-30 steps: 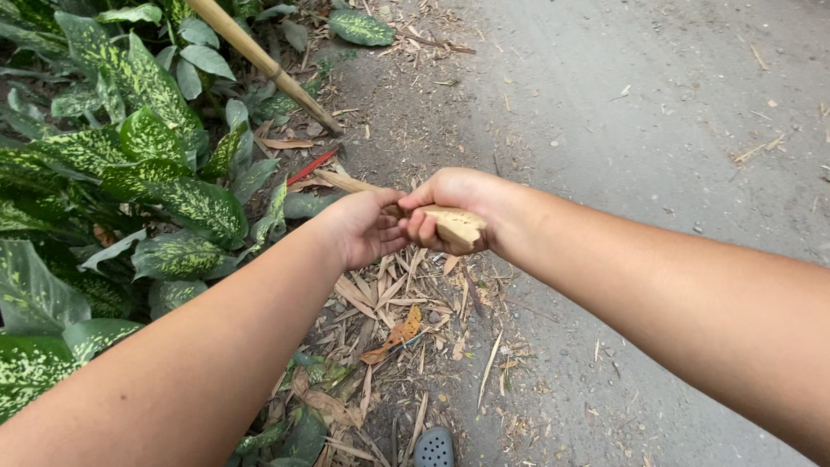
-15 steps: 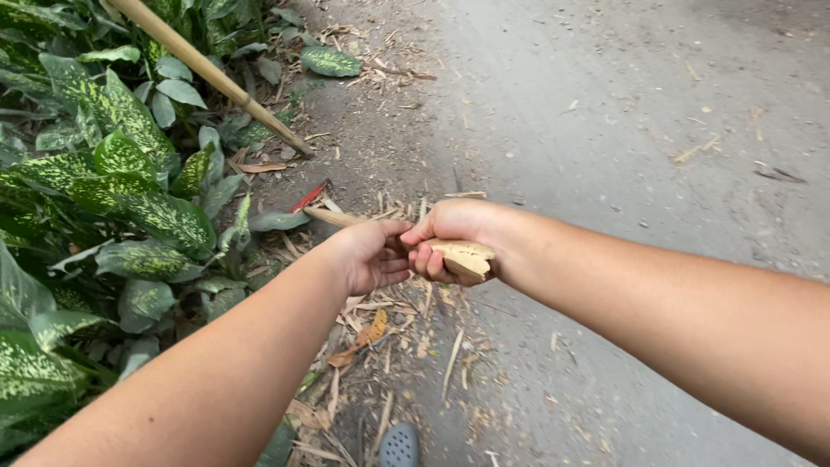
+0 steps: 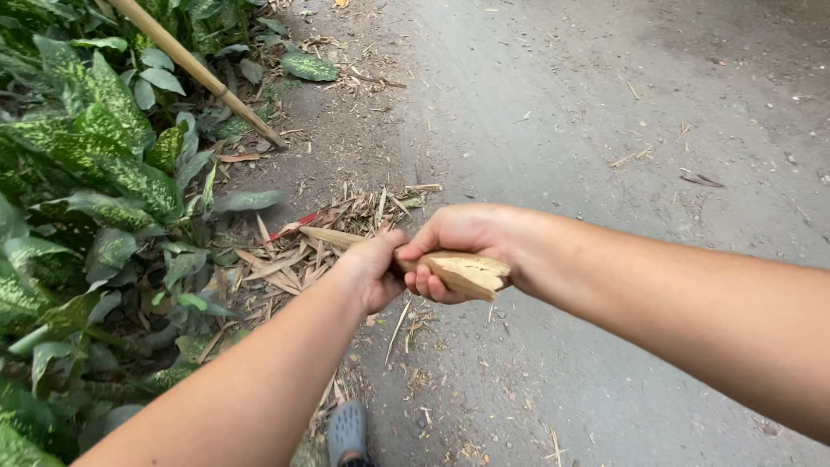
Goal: The person uses a wooden hand rake to pull together dry bamboo leaves and other debris from a dirt path into a pile.
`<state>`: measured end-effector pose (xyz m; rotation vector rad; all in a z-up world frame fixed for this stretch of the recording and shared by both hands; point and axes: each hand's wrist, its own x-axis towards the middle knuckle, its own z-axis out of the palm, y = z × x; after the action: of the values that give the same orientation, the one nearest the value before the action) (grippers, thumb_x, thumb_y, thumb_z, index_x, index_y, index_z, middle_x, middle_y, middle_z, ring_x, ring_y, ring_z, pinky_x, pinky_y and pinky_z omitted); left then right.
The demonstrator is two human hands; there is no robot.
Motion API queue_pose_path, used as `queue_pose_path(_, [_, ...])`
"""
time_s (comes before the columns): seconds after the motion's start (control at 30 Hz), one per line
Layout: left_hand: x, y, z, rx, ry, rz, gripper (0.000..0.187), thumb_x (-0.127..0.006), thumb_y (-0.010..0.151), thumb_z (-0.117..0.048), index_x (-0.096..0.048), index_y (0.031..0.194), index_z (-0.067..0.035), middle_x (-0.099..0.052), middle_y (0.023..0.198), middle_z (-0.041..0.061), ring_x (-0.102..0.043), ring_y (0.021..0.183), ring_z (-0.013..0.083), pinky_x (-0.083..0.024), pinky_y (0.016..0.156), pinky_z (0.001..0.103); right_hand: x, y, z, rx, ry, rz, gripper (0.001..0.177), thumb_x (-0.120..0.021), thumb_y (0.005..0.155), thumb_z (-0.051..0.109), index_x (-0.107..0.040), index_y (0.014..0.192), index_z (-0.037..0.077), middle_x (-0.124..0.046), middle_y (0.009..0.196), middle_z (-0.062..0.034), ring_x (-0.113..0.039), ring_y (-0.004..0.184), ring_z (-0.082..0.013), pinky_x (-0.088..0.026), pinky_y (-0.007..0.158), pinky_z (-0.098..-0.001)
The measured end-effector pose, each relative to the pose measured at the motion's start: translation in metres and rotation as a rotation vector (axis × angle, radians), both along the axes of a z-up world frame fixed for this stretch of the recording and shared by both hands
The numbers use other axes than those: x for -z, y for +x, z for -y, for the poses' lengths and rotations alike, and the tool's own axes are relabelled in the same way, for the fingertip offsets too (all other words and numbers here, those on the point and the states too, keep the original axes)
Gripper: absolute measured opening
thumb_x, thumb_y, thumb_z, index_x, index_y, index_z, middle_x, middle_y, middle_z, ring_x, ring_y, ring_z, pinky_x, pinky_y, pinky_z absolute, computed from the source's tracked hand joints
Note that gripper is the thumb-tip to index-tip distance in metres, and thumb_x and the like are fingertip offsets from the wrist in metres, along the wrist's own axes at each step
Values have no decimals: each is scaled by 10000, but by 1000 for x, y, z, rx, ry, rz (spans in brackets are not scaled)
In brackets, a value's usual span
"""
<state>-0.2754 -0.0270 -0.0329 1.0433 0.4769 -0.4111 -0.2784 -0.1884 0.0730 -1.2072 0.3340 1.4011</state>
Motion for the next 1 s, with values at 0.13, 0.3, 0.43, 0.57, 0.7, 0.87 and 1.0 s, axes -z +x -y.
queue_pose_path(0.13, [-1, 2, 5, -37, -59, 37, 291, -494, 1024, -233, -602, 1111, 23, -657, 1034, 149, -629, 809, 198, -574, 630, 285, -13, -7, -2, 22, -11, 66, 136, -587, 913, 71, -497, 845, -5, -541, 683, -28, -528, 473, -45, -457, 355, -158])
queue_pose_path(0.3, [-20, -11, 2, -90, -21, 25, 354, -482, 1001, -282, -605, 1137, 21, -682, 1087, 162, -662, 918, 222, -597, 768, 320, -13, -11, -11, -21, -1, 182, 104, -580, 874, 17, -502, 815, -18, -534, 676, -32, -519, 466, -34, -445, 346, -154])
queue_pose_path(0.43, [-22, -6, -13, -75, -15, 53, 316, -522, 992, -259, -609, 1129, 13, -676, 1077, 152, -646, 935, 231, -580, 792, 342, -7, -3, -22, -46, 13, 233, 108, -591, 865, 11, -514, 791, -6, -548, 672, -38, -514, 460, -37, -436, 343, -162])
queue_pose_path(0.57, [-20, 6, -49, -84, 9, 52, 261, -552, 985, -218, -617, 1101, 6, -671, 1052, 151, -654, 888, 233, -589, 740, 335, 9, 12, -53, -40, 90, 264, 103, -588, 865, -2, -511, 800, 20, -551, 677, -36, -521, 470, -44, -440, 354, -174])
queue_pose_path(0.7, [-14, 20, -96, -55, 112, 11, 244, -553, 1000, -247, -662, 1075, -42, -688, 1005, 106, -659, 820, 199, -596, 634, 275, 30, 27, -100, -16, 131, 213, 150, -612, 915, 97, -493, 838, 49, -522, 643, -9, -512, 459, -54, -452, 356, -192])
queue_pose_path(0.87, [5, 21, -129, 54, 199, -129, 280, -487, 1038, -283, -641, 1071, -51, -672, 927, 110, -633, 691, 169, -549, 523, 226, 57, 28, -140, 21, -3, 281, 179, -535, 967, 212, -530, 912, 41, -548, 621, -52, -539, 453, -110, -474, 375, -226])
queue_pose_path(1.0, [9, 14, -132, 59, 255, -180, 326, -503, 1063, -323, -652, 1061, -34, -642, 874, 56, -573, 587, 99, -570, 514, 211, 76, 33, -143, 152, 20, 110, 134, -506, 1008, 150, -516, 947, 31, -567, 658, -71, -558, 484, -137, -534, 427, -256])
